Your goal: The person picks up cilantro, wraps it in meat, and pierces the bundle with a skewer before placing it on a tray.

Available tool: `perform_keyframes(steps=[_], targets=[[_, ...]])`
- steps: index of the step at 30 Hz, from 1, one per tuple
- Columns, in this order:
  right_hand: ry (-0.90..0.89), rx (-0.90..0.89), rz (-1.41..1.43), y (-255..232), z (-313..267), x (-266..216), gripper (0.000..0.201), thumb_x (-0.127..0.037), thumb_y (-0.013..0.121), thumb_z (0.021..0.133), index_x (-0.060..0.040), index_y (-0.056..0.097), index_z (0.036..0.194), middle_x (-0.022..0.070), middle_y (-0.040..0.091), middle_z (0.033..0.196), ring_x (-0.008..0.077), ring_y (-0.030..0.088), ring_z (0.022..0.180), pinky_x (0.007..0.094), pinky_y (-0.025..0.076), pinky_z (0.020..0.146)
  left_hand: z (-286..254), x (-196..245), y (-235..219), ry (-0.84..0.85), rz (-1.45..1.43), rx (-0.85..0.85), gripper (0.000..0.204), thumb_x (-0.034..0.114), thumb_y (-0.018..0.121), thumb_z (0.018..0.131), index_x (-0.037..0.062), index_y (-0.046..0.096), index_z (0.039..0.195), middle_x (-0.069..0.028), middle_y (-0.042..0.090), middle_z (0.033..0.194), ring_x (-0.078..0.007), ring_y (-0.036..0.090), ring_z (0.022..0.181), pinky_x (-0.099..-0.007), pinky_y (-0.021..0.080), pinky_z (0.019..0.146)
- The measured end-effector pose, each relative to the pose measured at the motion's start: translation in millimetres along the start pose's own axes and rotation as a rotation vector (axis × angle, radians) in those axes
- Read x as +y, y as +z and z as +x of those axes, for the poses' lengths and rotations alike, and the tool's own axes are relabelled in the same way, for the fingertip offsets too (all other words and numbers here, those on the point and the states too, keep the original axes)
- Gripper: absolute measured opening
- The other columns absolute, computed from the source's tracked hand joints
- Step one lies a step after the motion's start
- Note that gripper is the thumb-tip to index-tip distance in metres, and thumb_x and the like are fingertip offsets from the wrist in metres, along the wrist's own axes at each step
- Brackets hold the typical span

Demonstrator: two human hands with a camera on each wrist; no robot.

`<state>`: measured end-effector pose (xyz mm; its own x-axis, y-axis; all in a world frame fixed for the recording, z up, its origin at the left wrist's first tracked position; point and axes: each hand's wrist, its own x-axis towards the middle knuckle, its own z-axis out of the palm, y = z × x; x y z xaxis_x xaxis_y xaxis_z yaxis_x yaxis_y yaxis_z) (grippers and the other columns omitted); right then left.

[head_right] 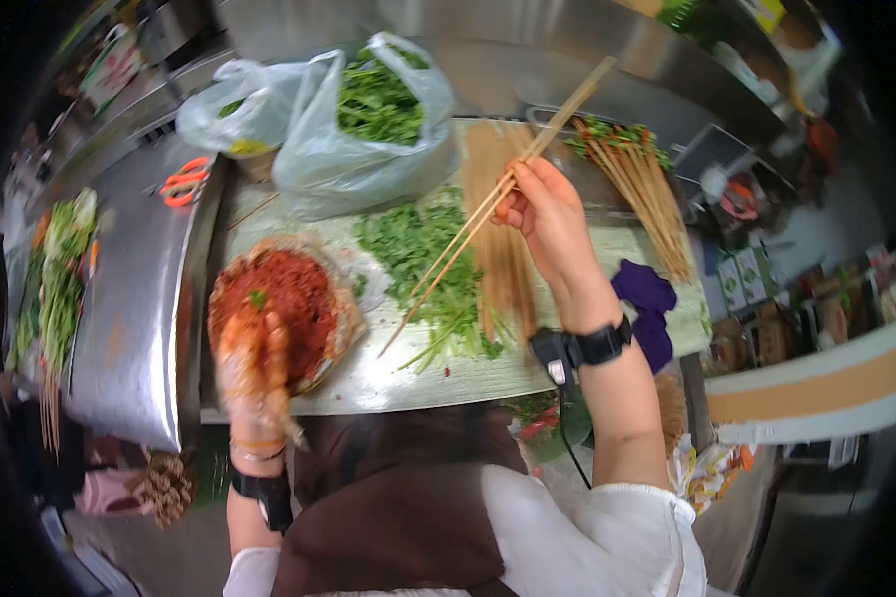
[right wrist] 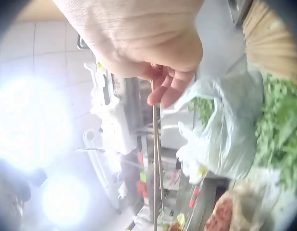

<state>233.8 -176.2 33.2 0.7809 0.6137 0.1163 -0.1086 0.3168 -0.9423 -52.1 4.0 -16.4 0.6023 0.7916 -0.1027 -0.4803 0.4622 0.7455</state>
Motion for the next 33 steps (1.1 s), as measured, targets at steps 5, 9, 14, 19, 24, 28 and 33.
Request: perform_keyframes(steps=[5,9,14,19,24,28,33], targets=[[-0.128,-0.003,0.178,73,-47,40,0.014,-0.017,0.044,0.097,-0.0045,0.049,0.103,0.0044,0.055,0.089,0.0095,0.055,0.069,0.024,0.049,0.064,1,-15,12,-0.084,-0.228,0.031,0.027,0.008,0.058,0.088,0.005,0.053,0.114,-0.0102,0.056,0.115,-0.0236,0.058,0.104,-0.0324,0.056,0.083],[-0.141,-0.011,0.168,96,-67,59,0.014,-0.016,0.045,0.097,-0.0035,0.048,0.103,0.0059,0.054,0.089,0.0102,0.054,0.069,0.0243,0.049,0.065,3,-9,11,-0.14,-0.339,0.132,0.021,0.0,0.055,0.088,-0.0014,0.054,0.108,-0.0139,0.057,0.11,-0.0261,0.059,0.098,-0.0317,0.056,0.08],[-0.147,-0.109,0.107,112,-93,75,0.016,-0.016,0.046,0.097,-0.0027,0.044,0.105,0.0083,0.054,0.092,0.0138,0.06,0.072,0.0246,0.051,0.065,7,-12,7,-0.077,-0.27,0.172,0.019,0.0,0.054,0.088,-0.0032,0.054,0.107,-0.0155,0.059,0.105,-0.0274,0.062,0.091,-0.0326,0.058,0.075],[0.136,-0.395,0.128,105,-95,64,0.014,-0.014,0.048,0.095,-0.0012,0.051,0.101,0.0073,0.057,0.083,0.0136,0.06,0.069,0.0257,0.051,0.064,14,-17,-5,-0.058,-0.036,0.126,0.025,0.004,0.054,0.089,-0.0026,0.054,0.113,-0.0131,0.059,0.107,-0.0232,0.062,0.094,-0.0291,0.057,0.078],[0.302,-0.561,0.009,104,-85,49,0.022,-0.019,0.045,0.096,0.0004,0.056,0.098,0.0073,0.06,0.079,0.0149,0.063,0.069,0.0261,0.052,0.063,8,-8,7,-0.084,0.154,0.044,0.026,-0.001,0.051,0.088,-0.0073,0.053,0.113,-0.0171,0.059,0.106,-0.024,0.063,0.09,-0.0328,0.056,0.079],[0.179,-0.274,0.264,94,-60,49,0.026,-0.024,0.044,0.097,-0.0006,0.056,0.097,0.0086,0.061,0.081,0.0162,0.063,0.067,0.0269,0.053,0.062,13,-11,-9,-0.072,0.316,-0.051,0.021,-0.009,0.05,0.085,-0.0085,0.058,0.104,-0.0168,0.064,0.093,-0.0211,0.065,0.079,-0.03,0.056,0.073],[0.261,-0.231,0.299,92,-49,67,0.026,-0.025,0.045,0.097,-0.0021,0.056,0.095,0.0078,0.061,0.08,0.0163,0.063,0.065,0.0268,0.053,0.06,5,-6,-2,0.009,0.626,-0.105,0.017,-0.01,0.051,0.083,-0.0089,0.061,0.096,-0.012,0.065,0.085,-0.0185,0.065,0.076,-0.0278,0.056,0.072]])
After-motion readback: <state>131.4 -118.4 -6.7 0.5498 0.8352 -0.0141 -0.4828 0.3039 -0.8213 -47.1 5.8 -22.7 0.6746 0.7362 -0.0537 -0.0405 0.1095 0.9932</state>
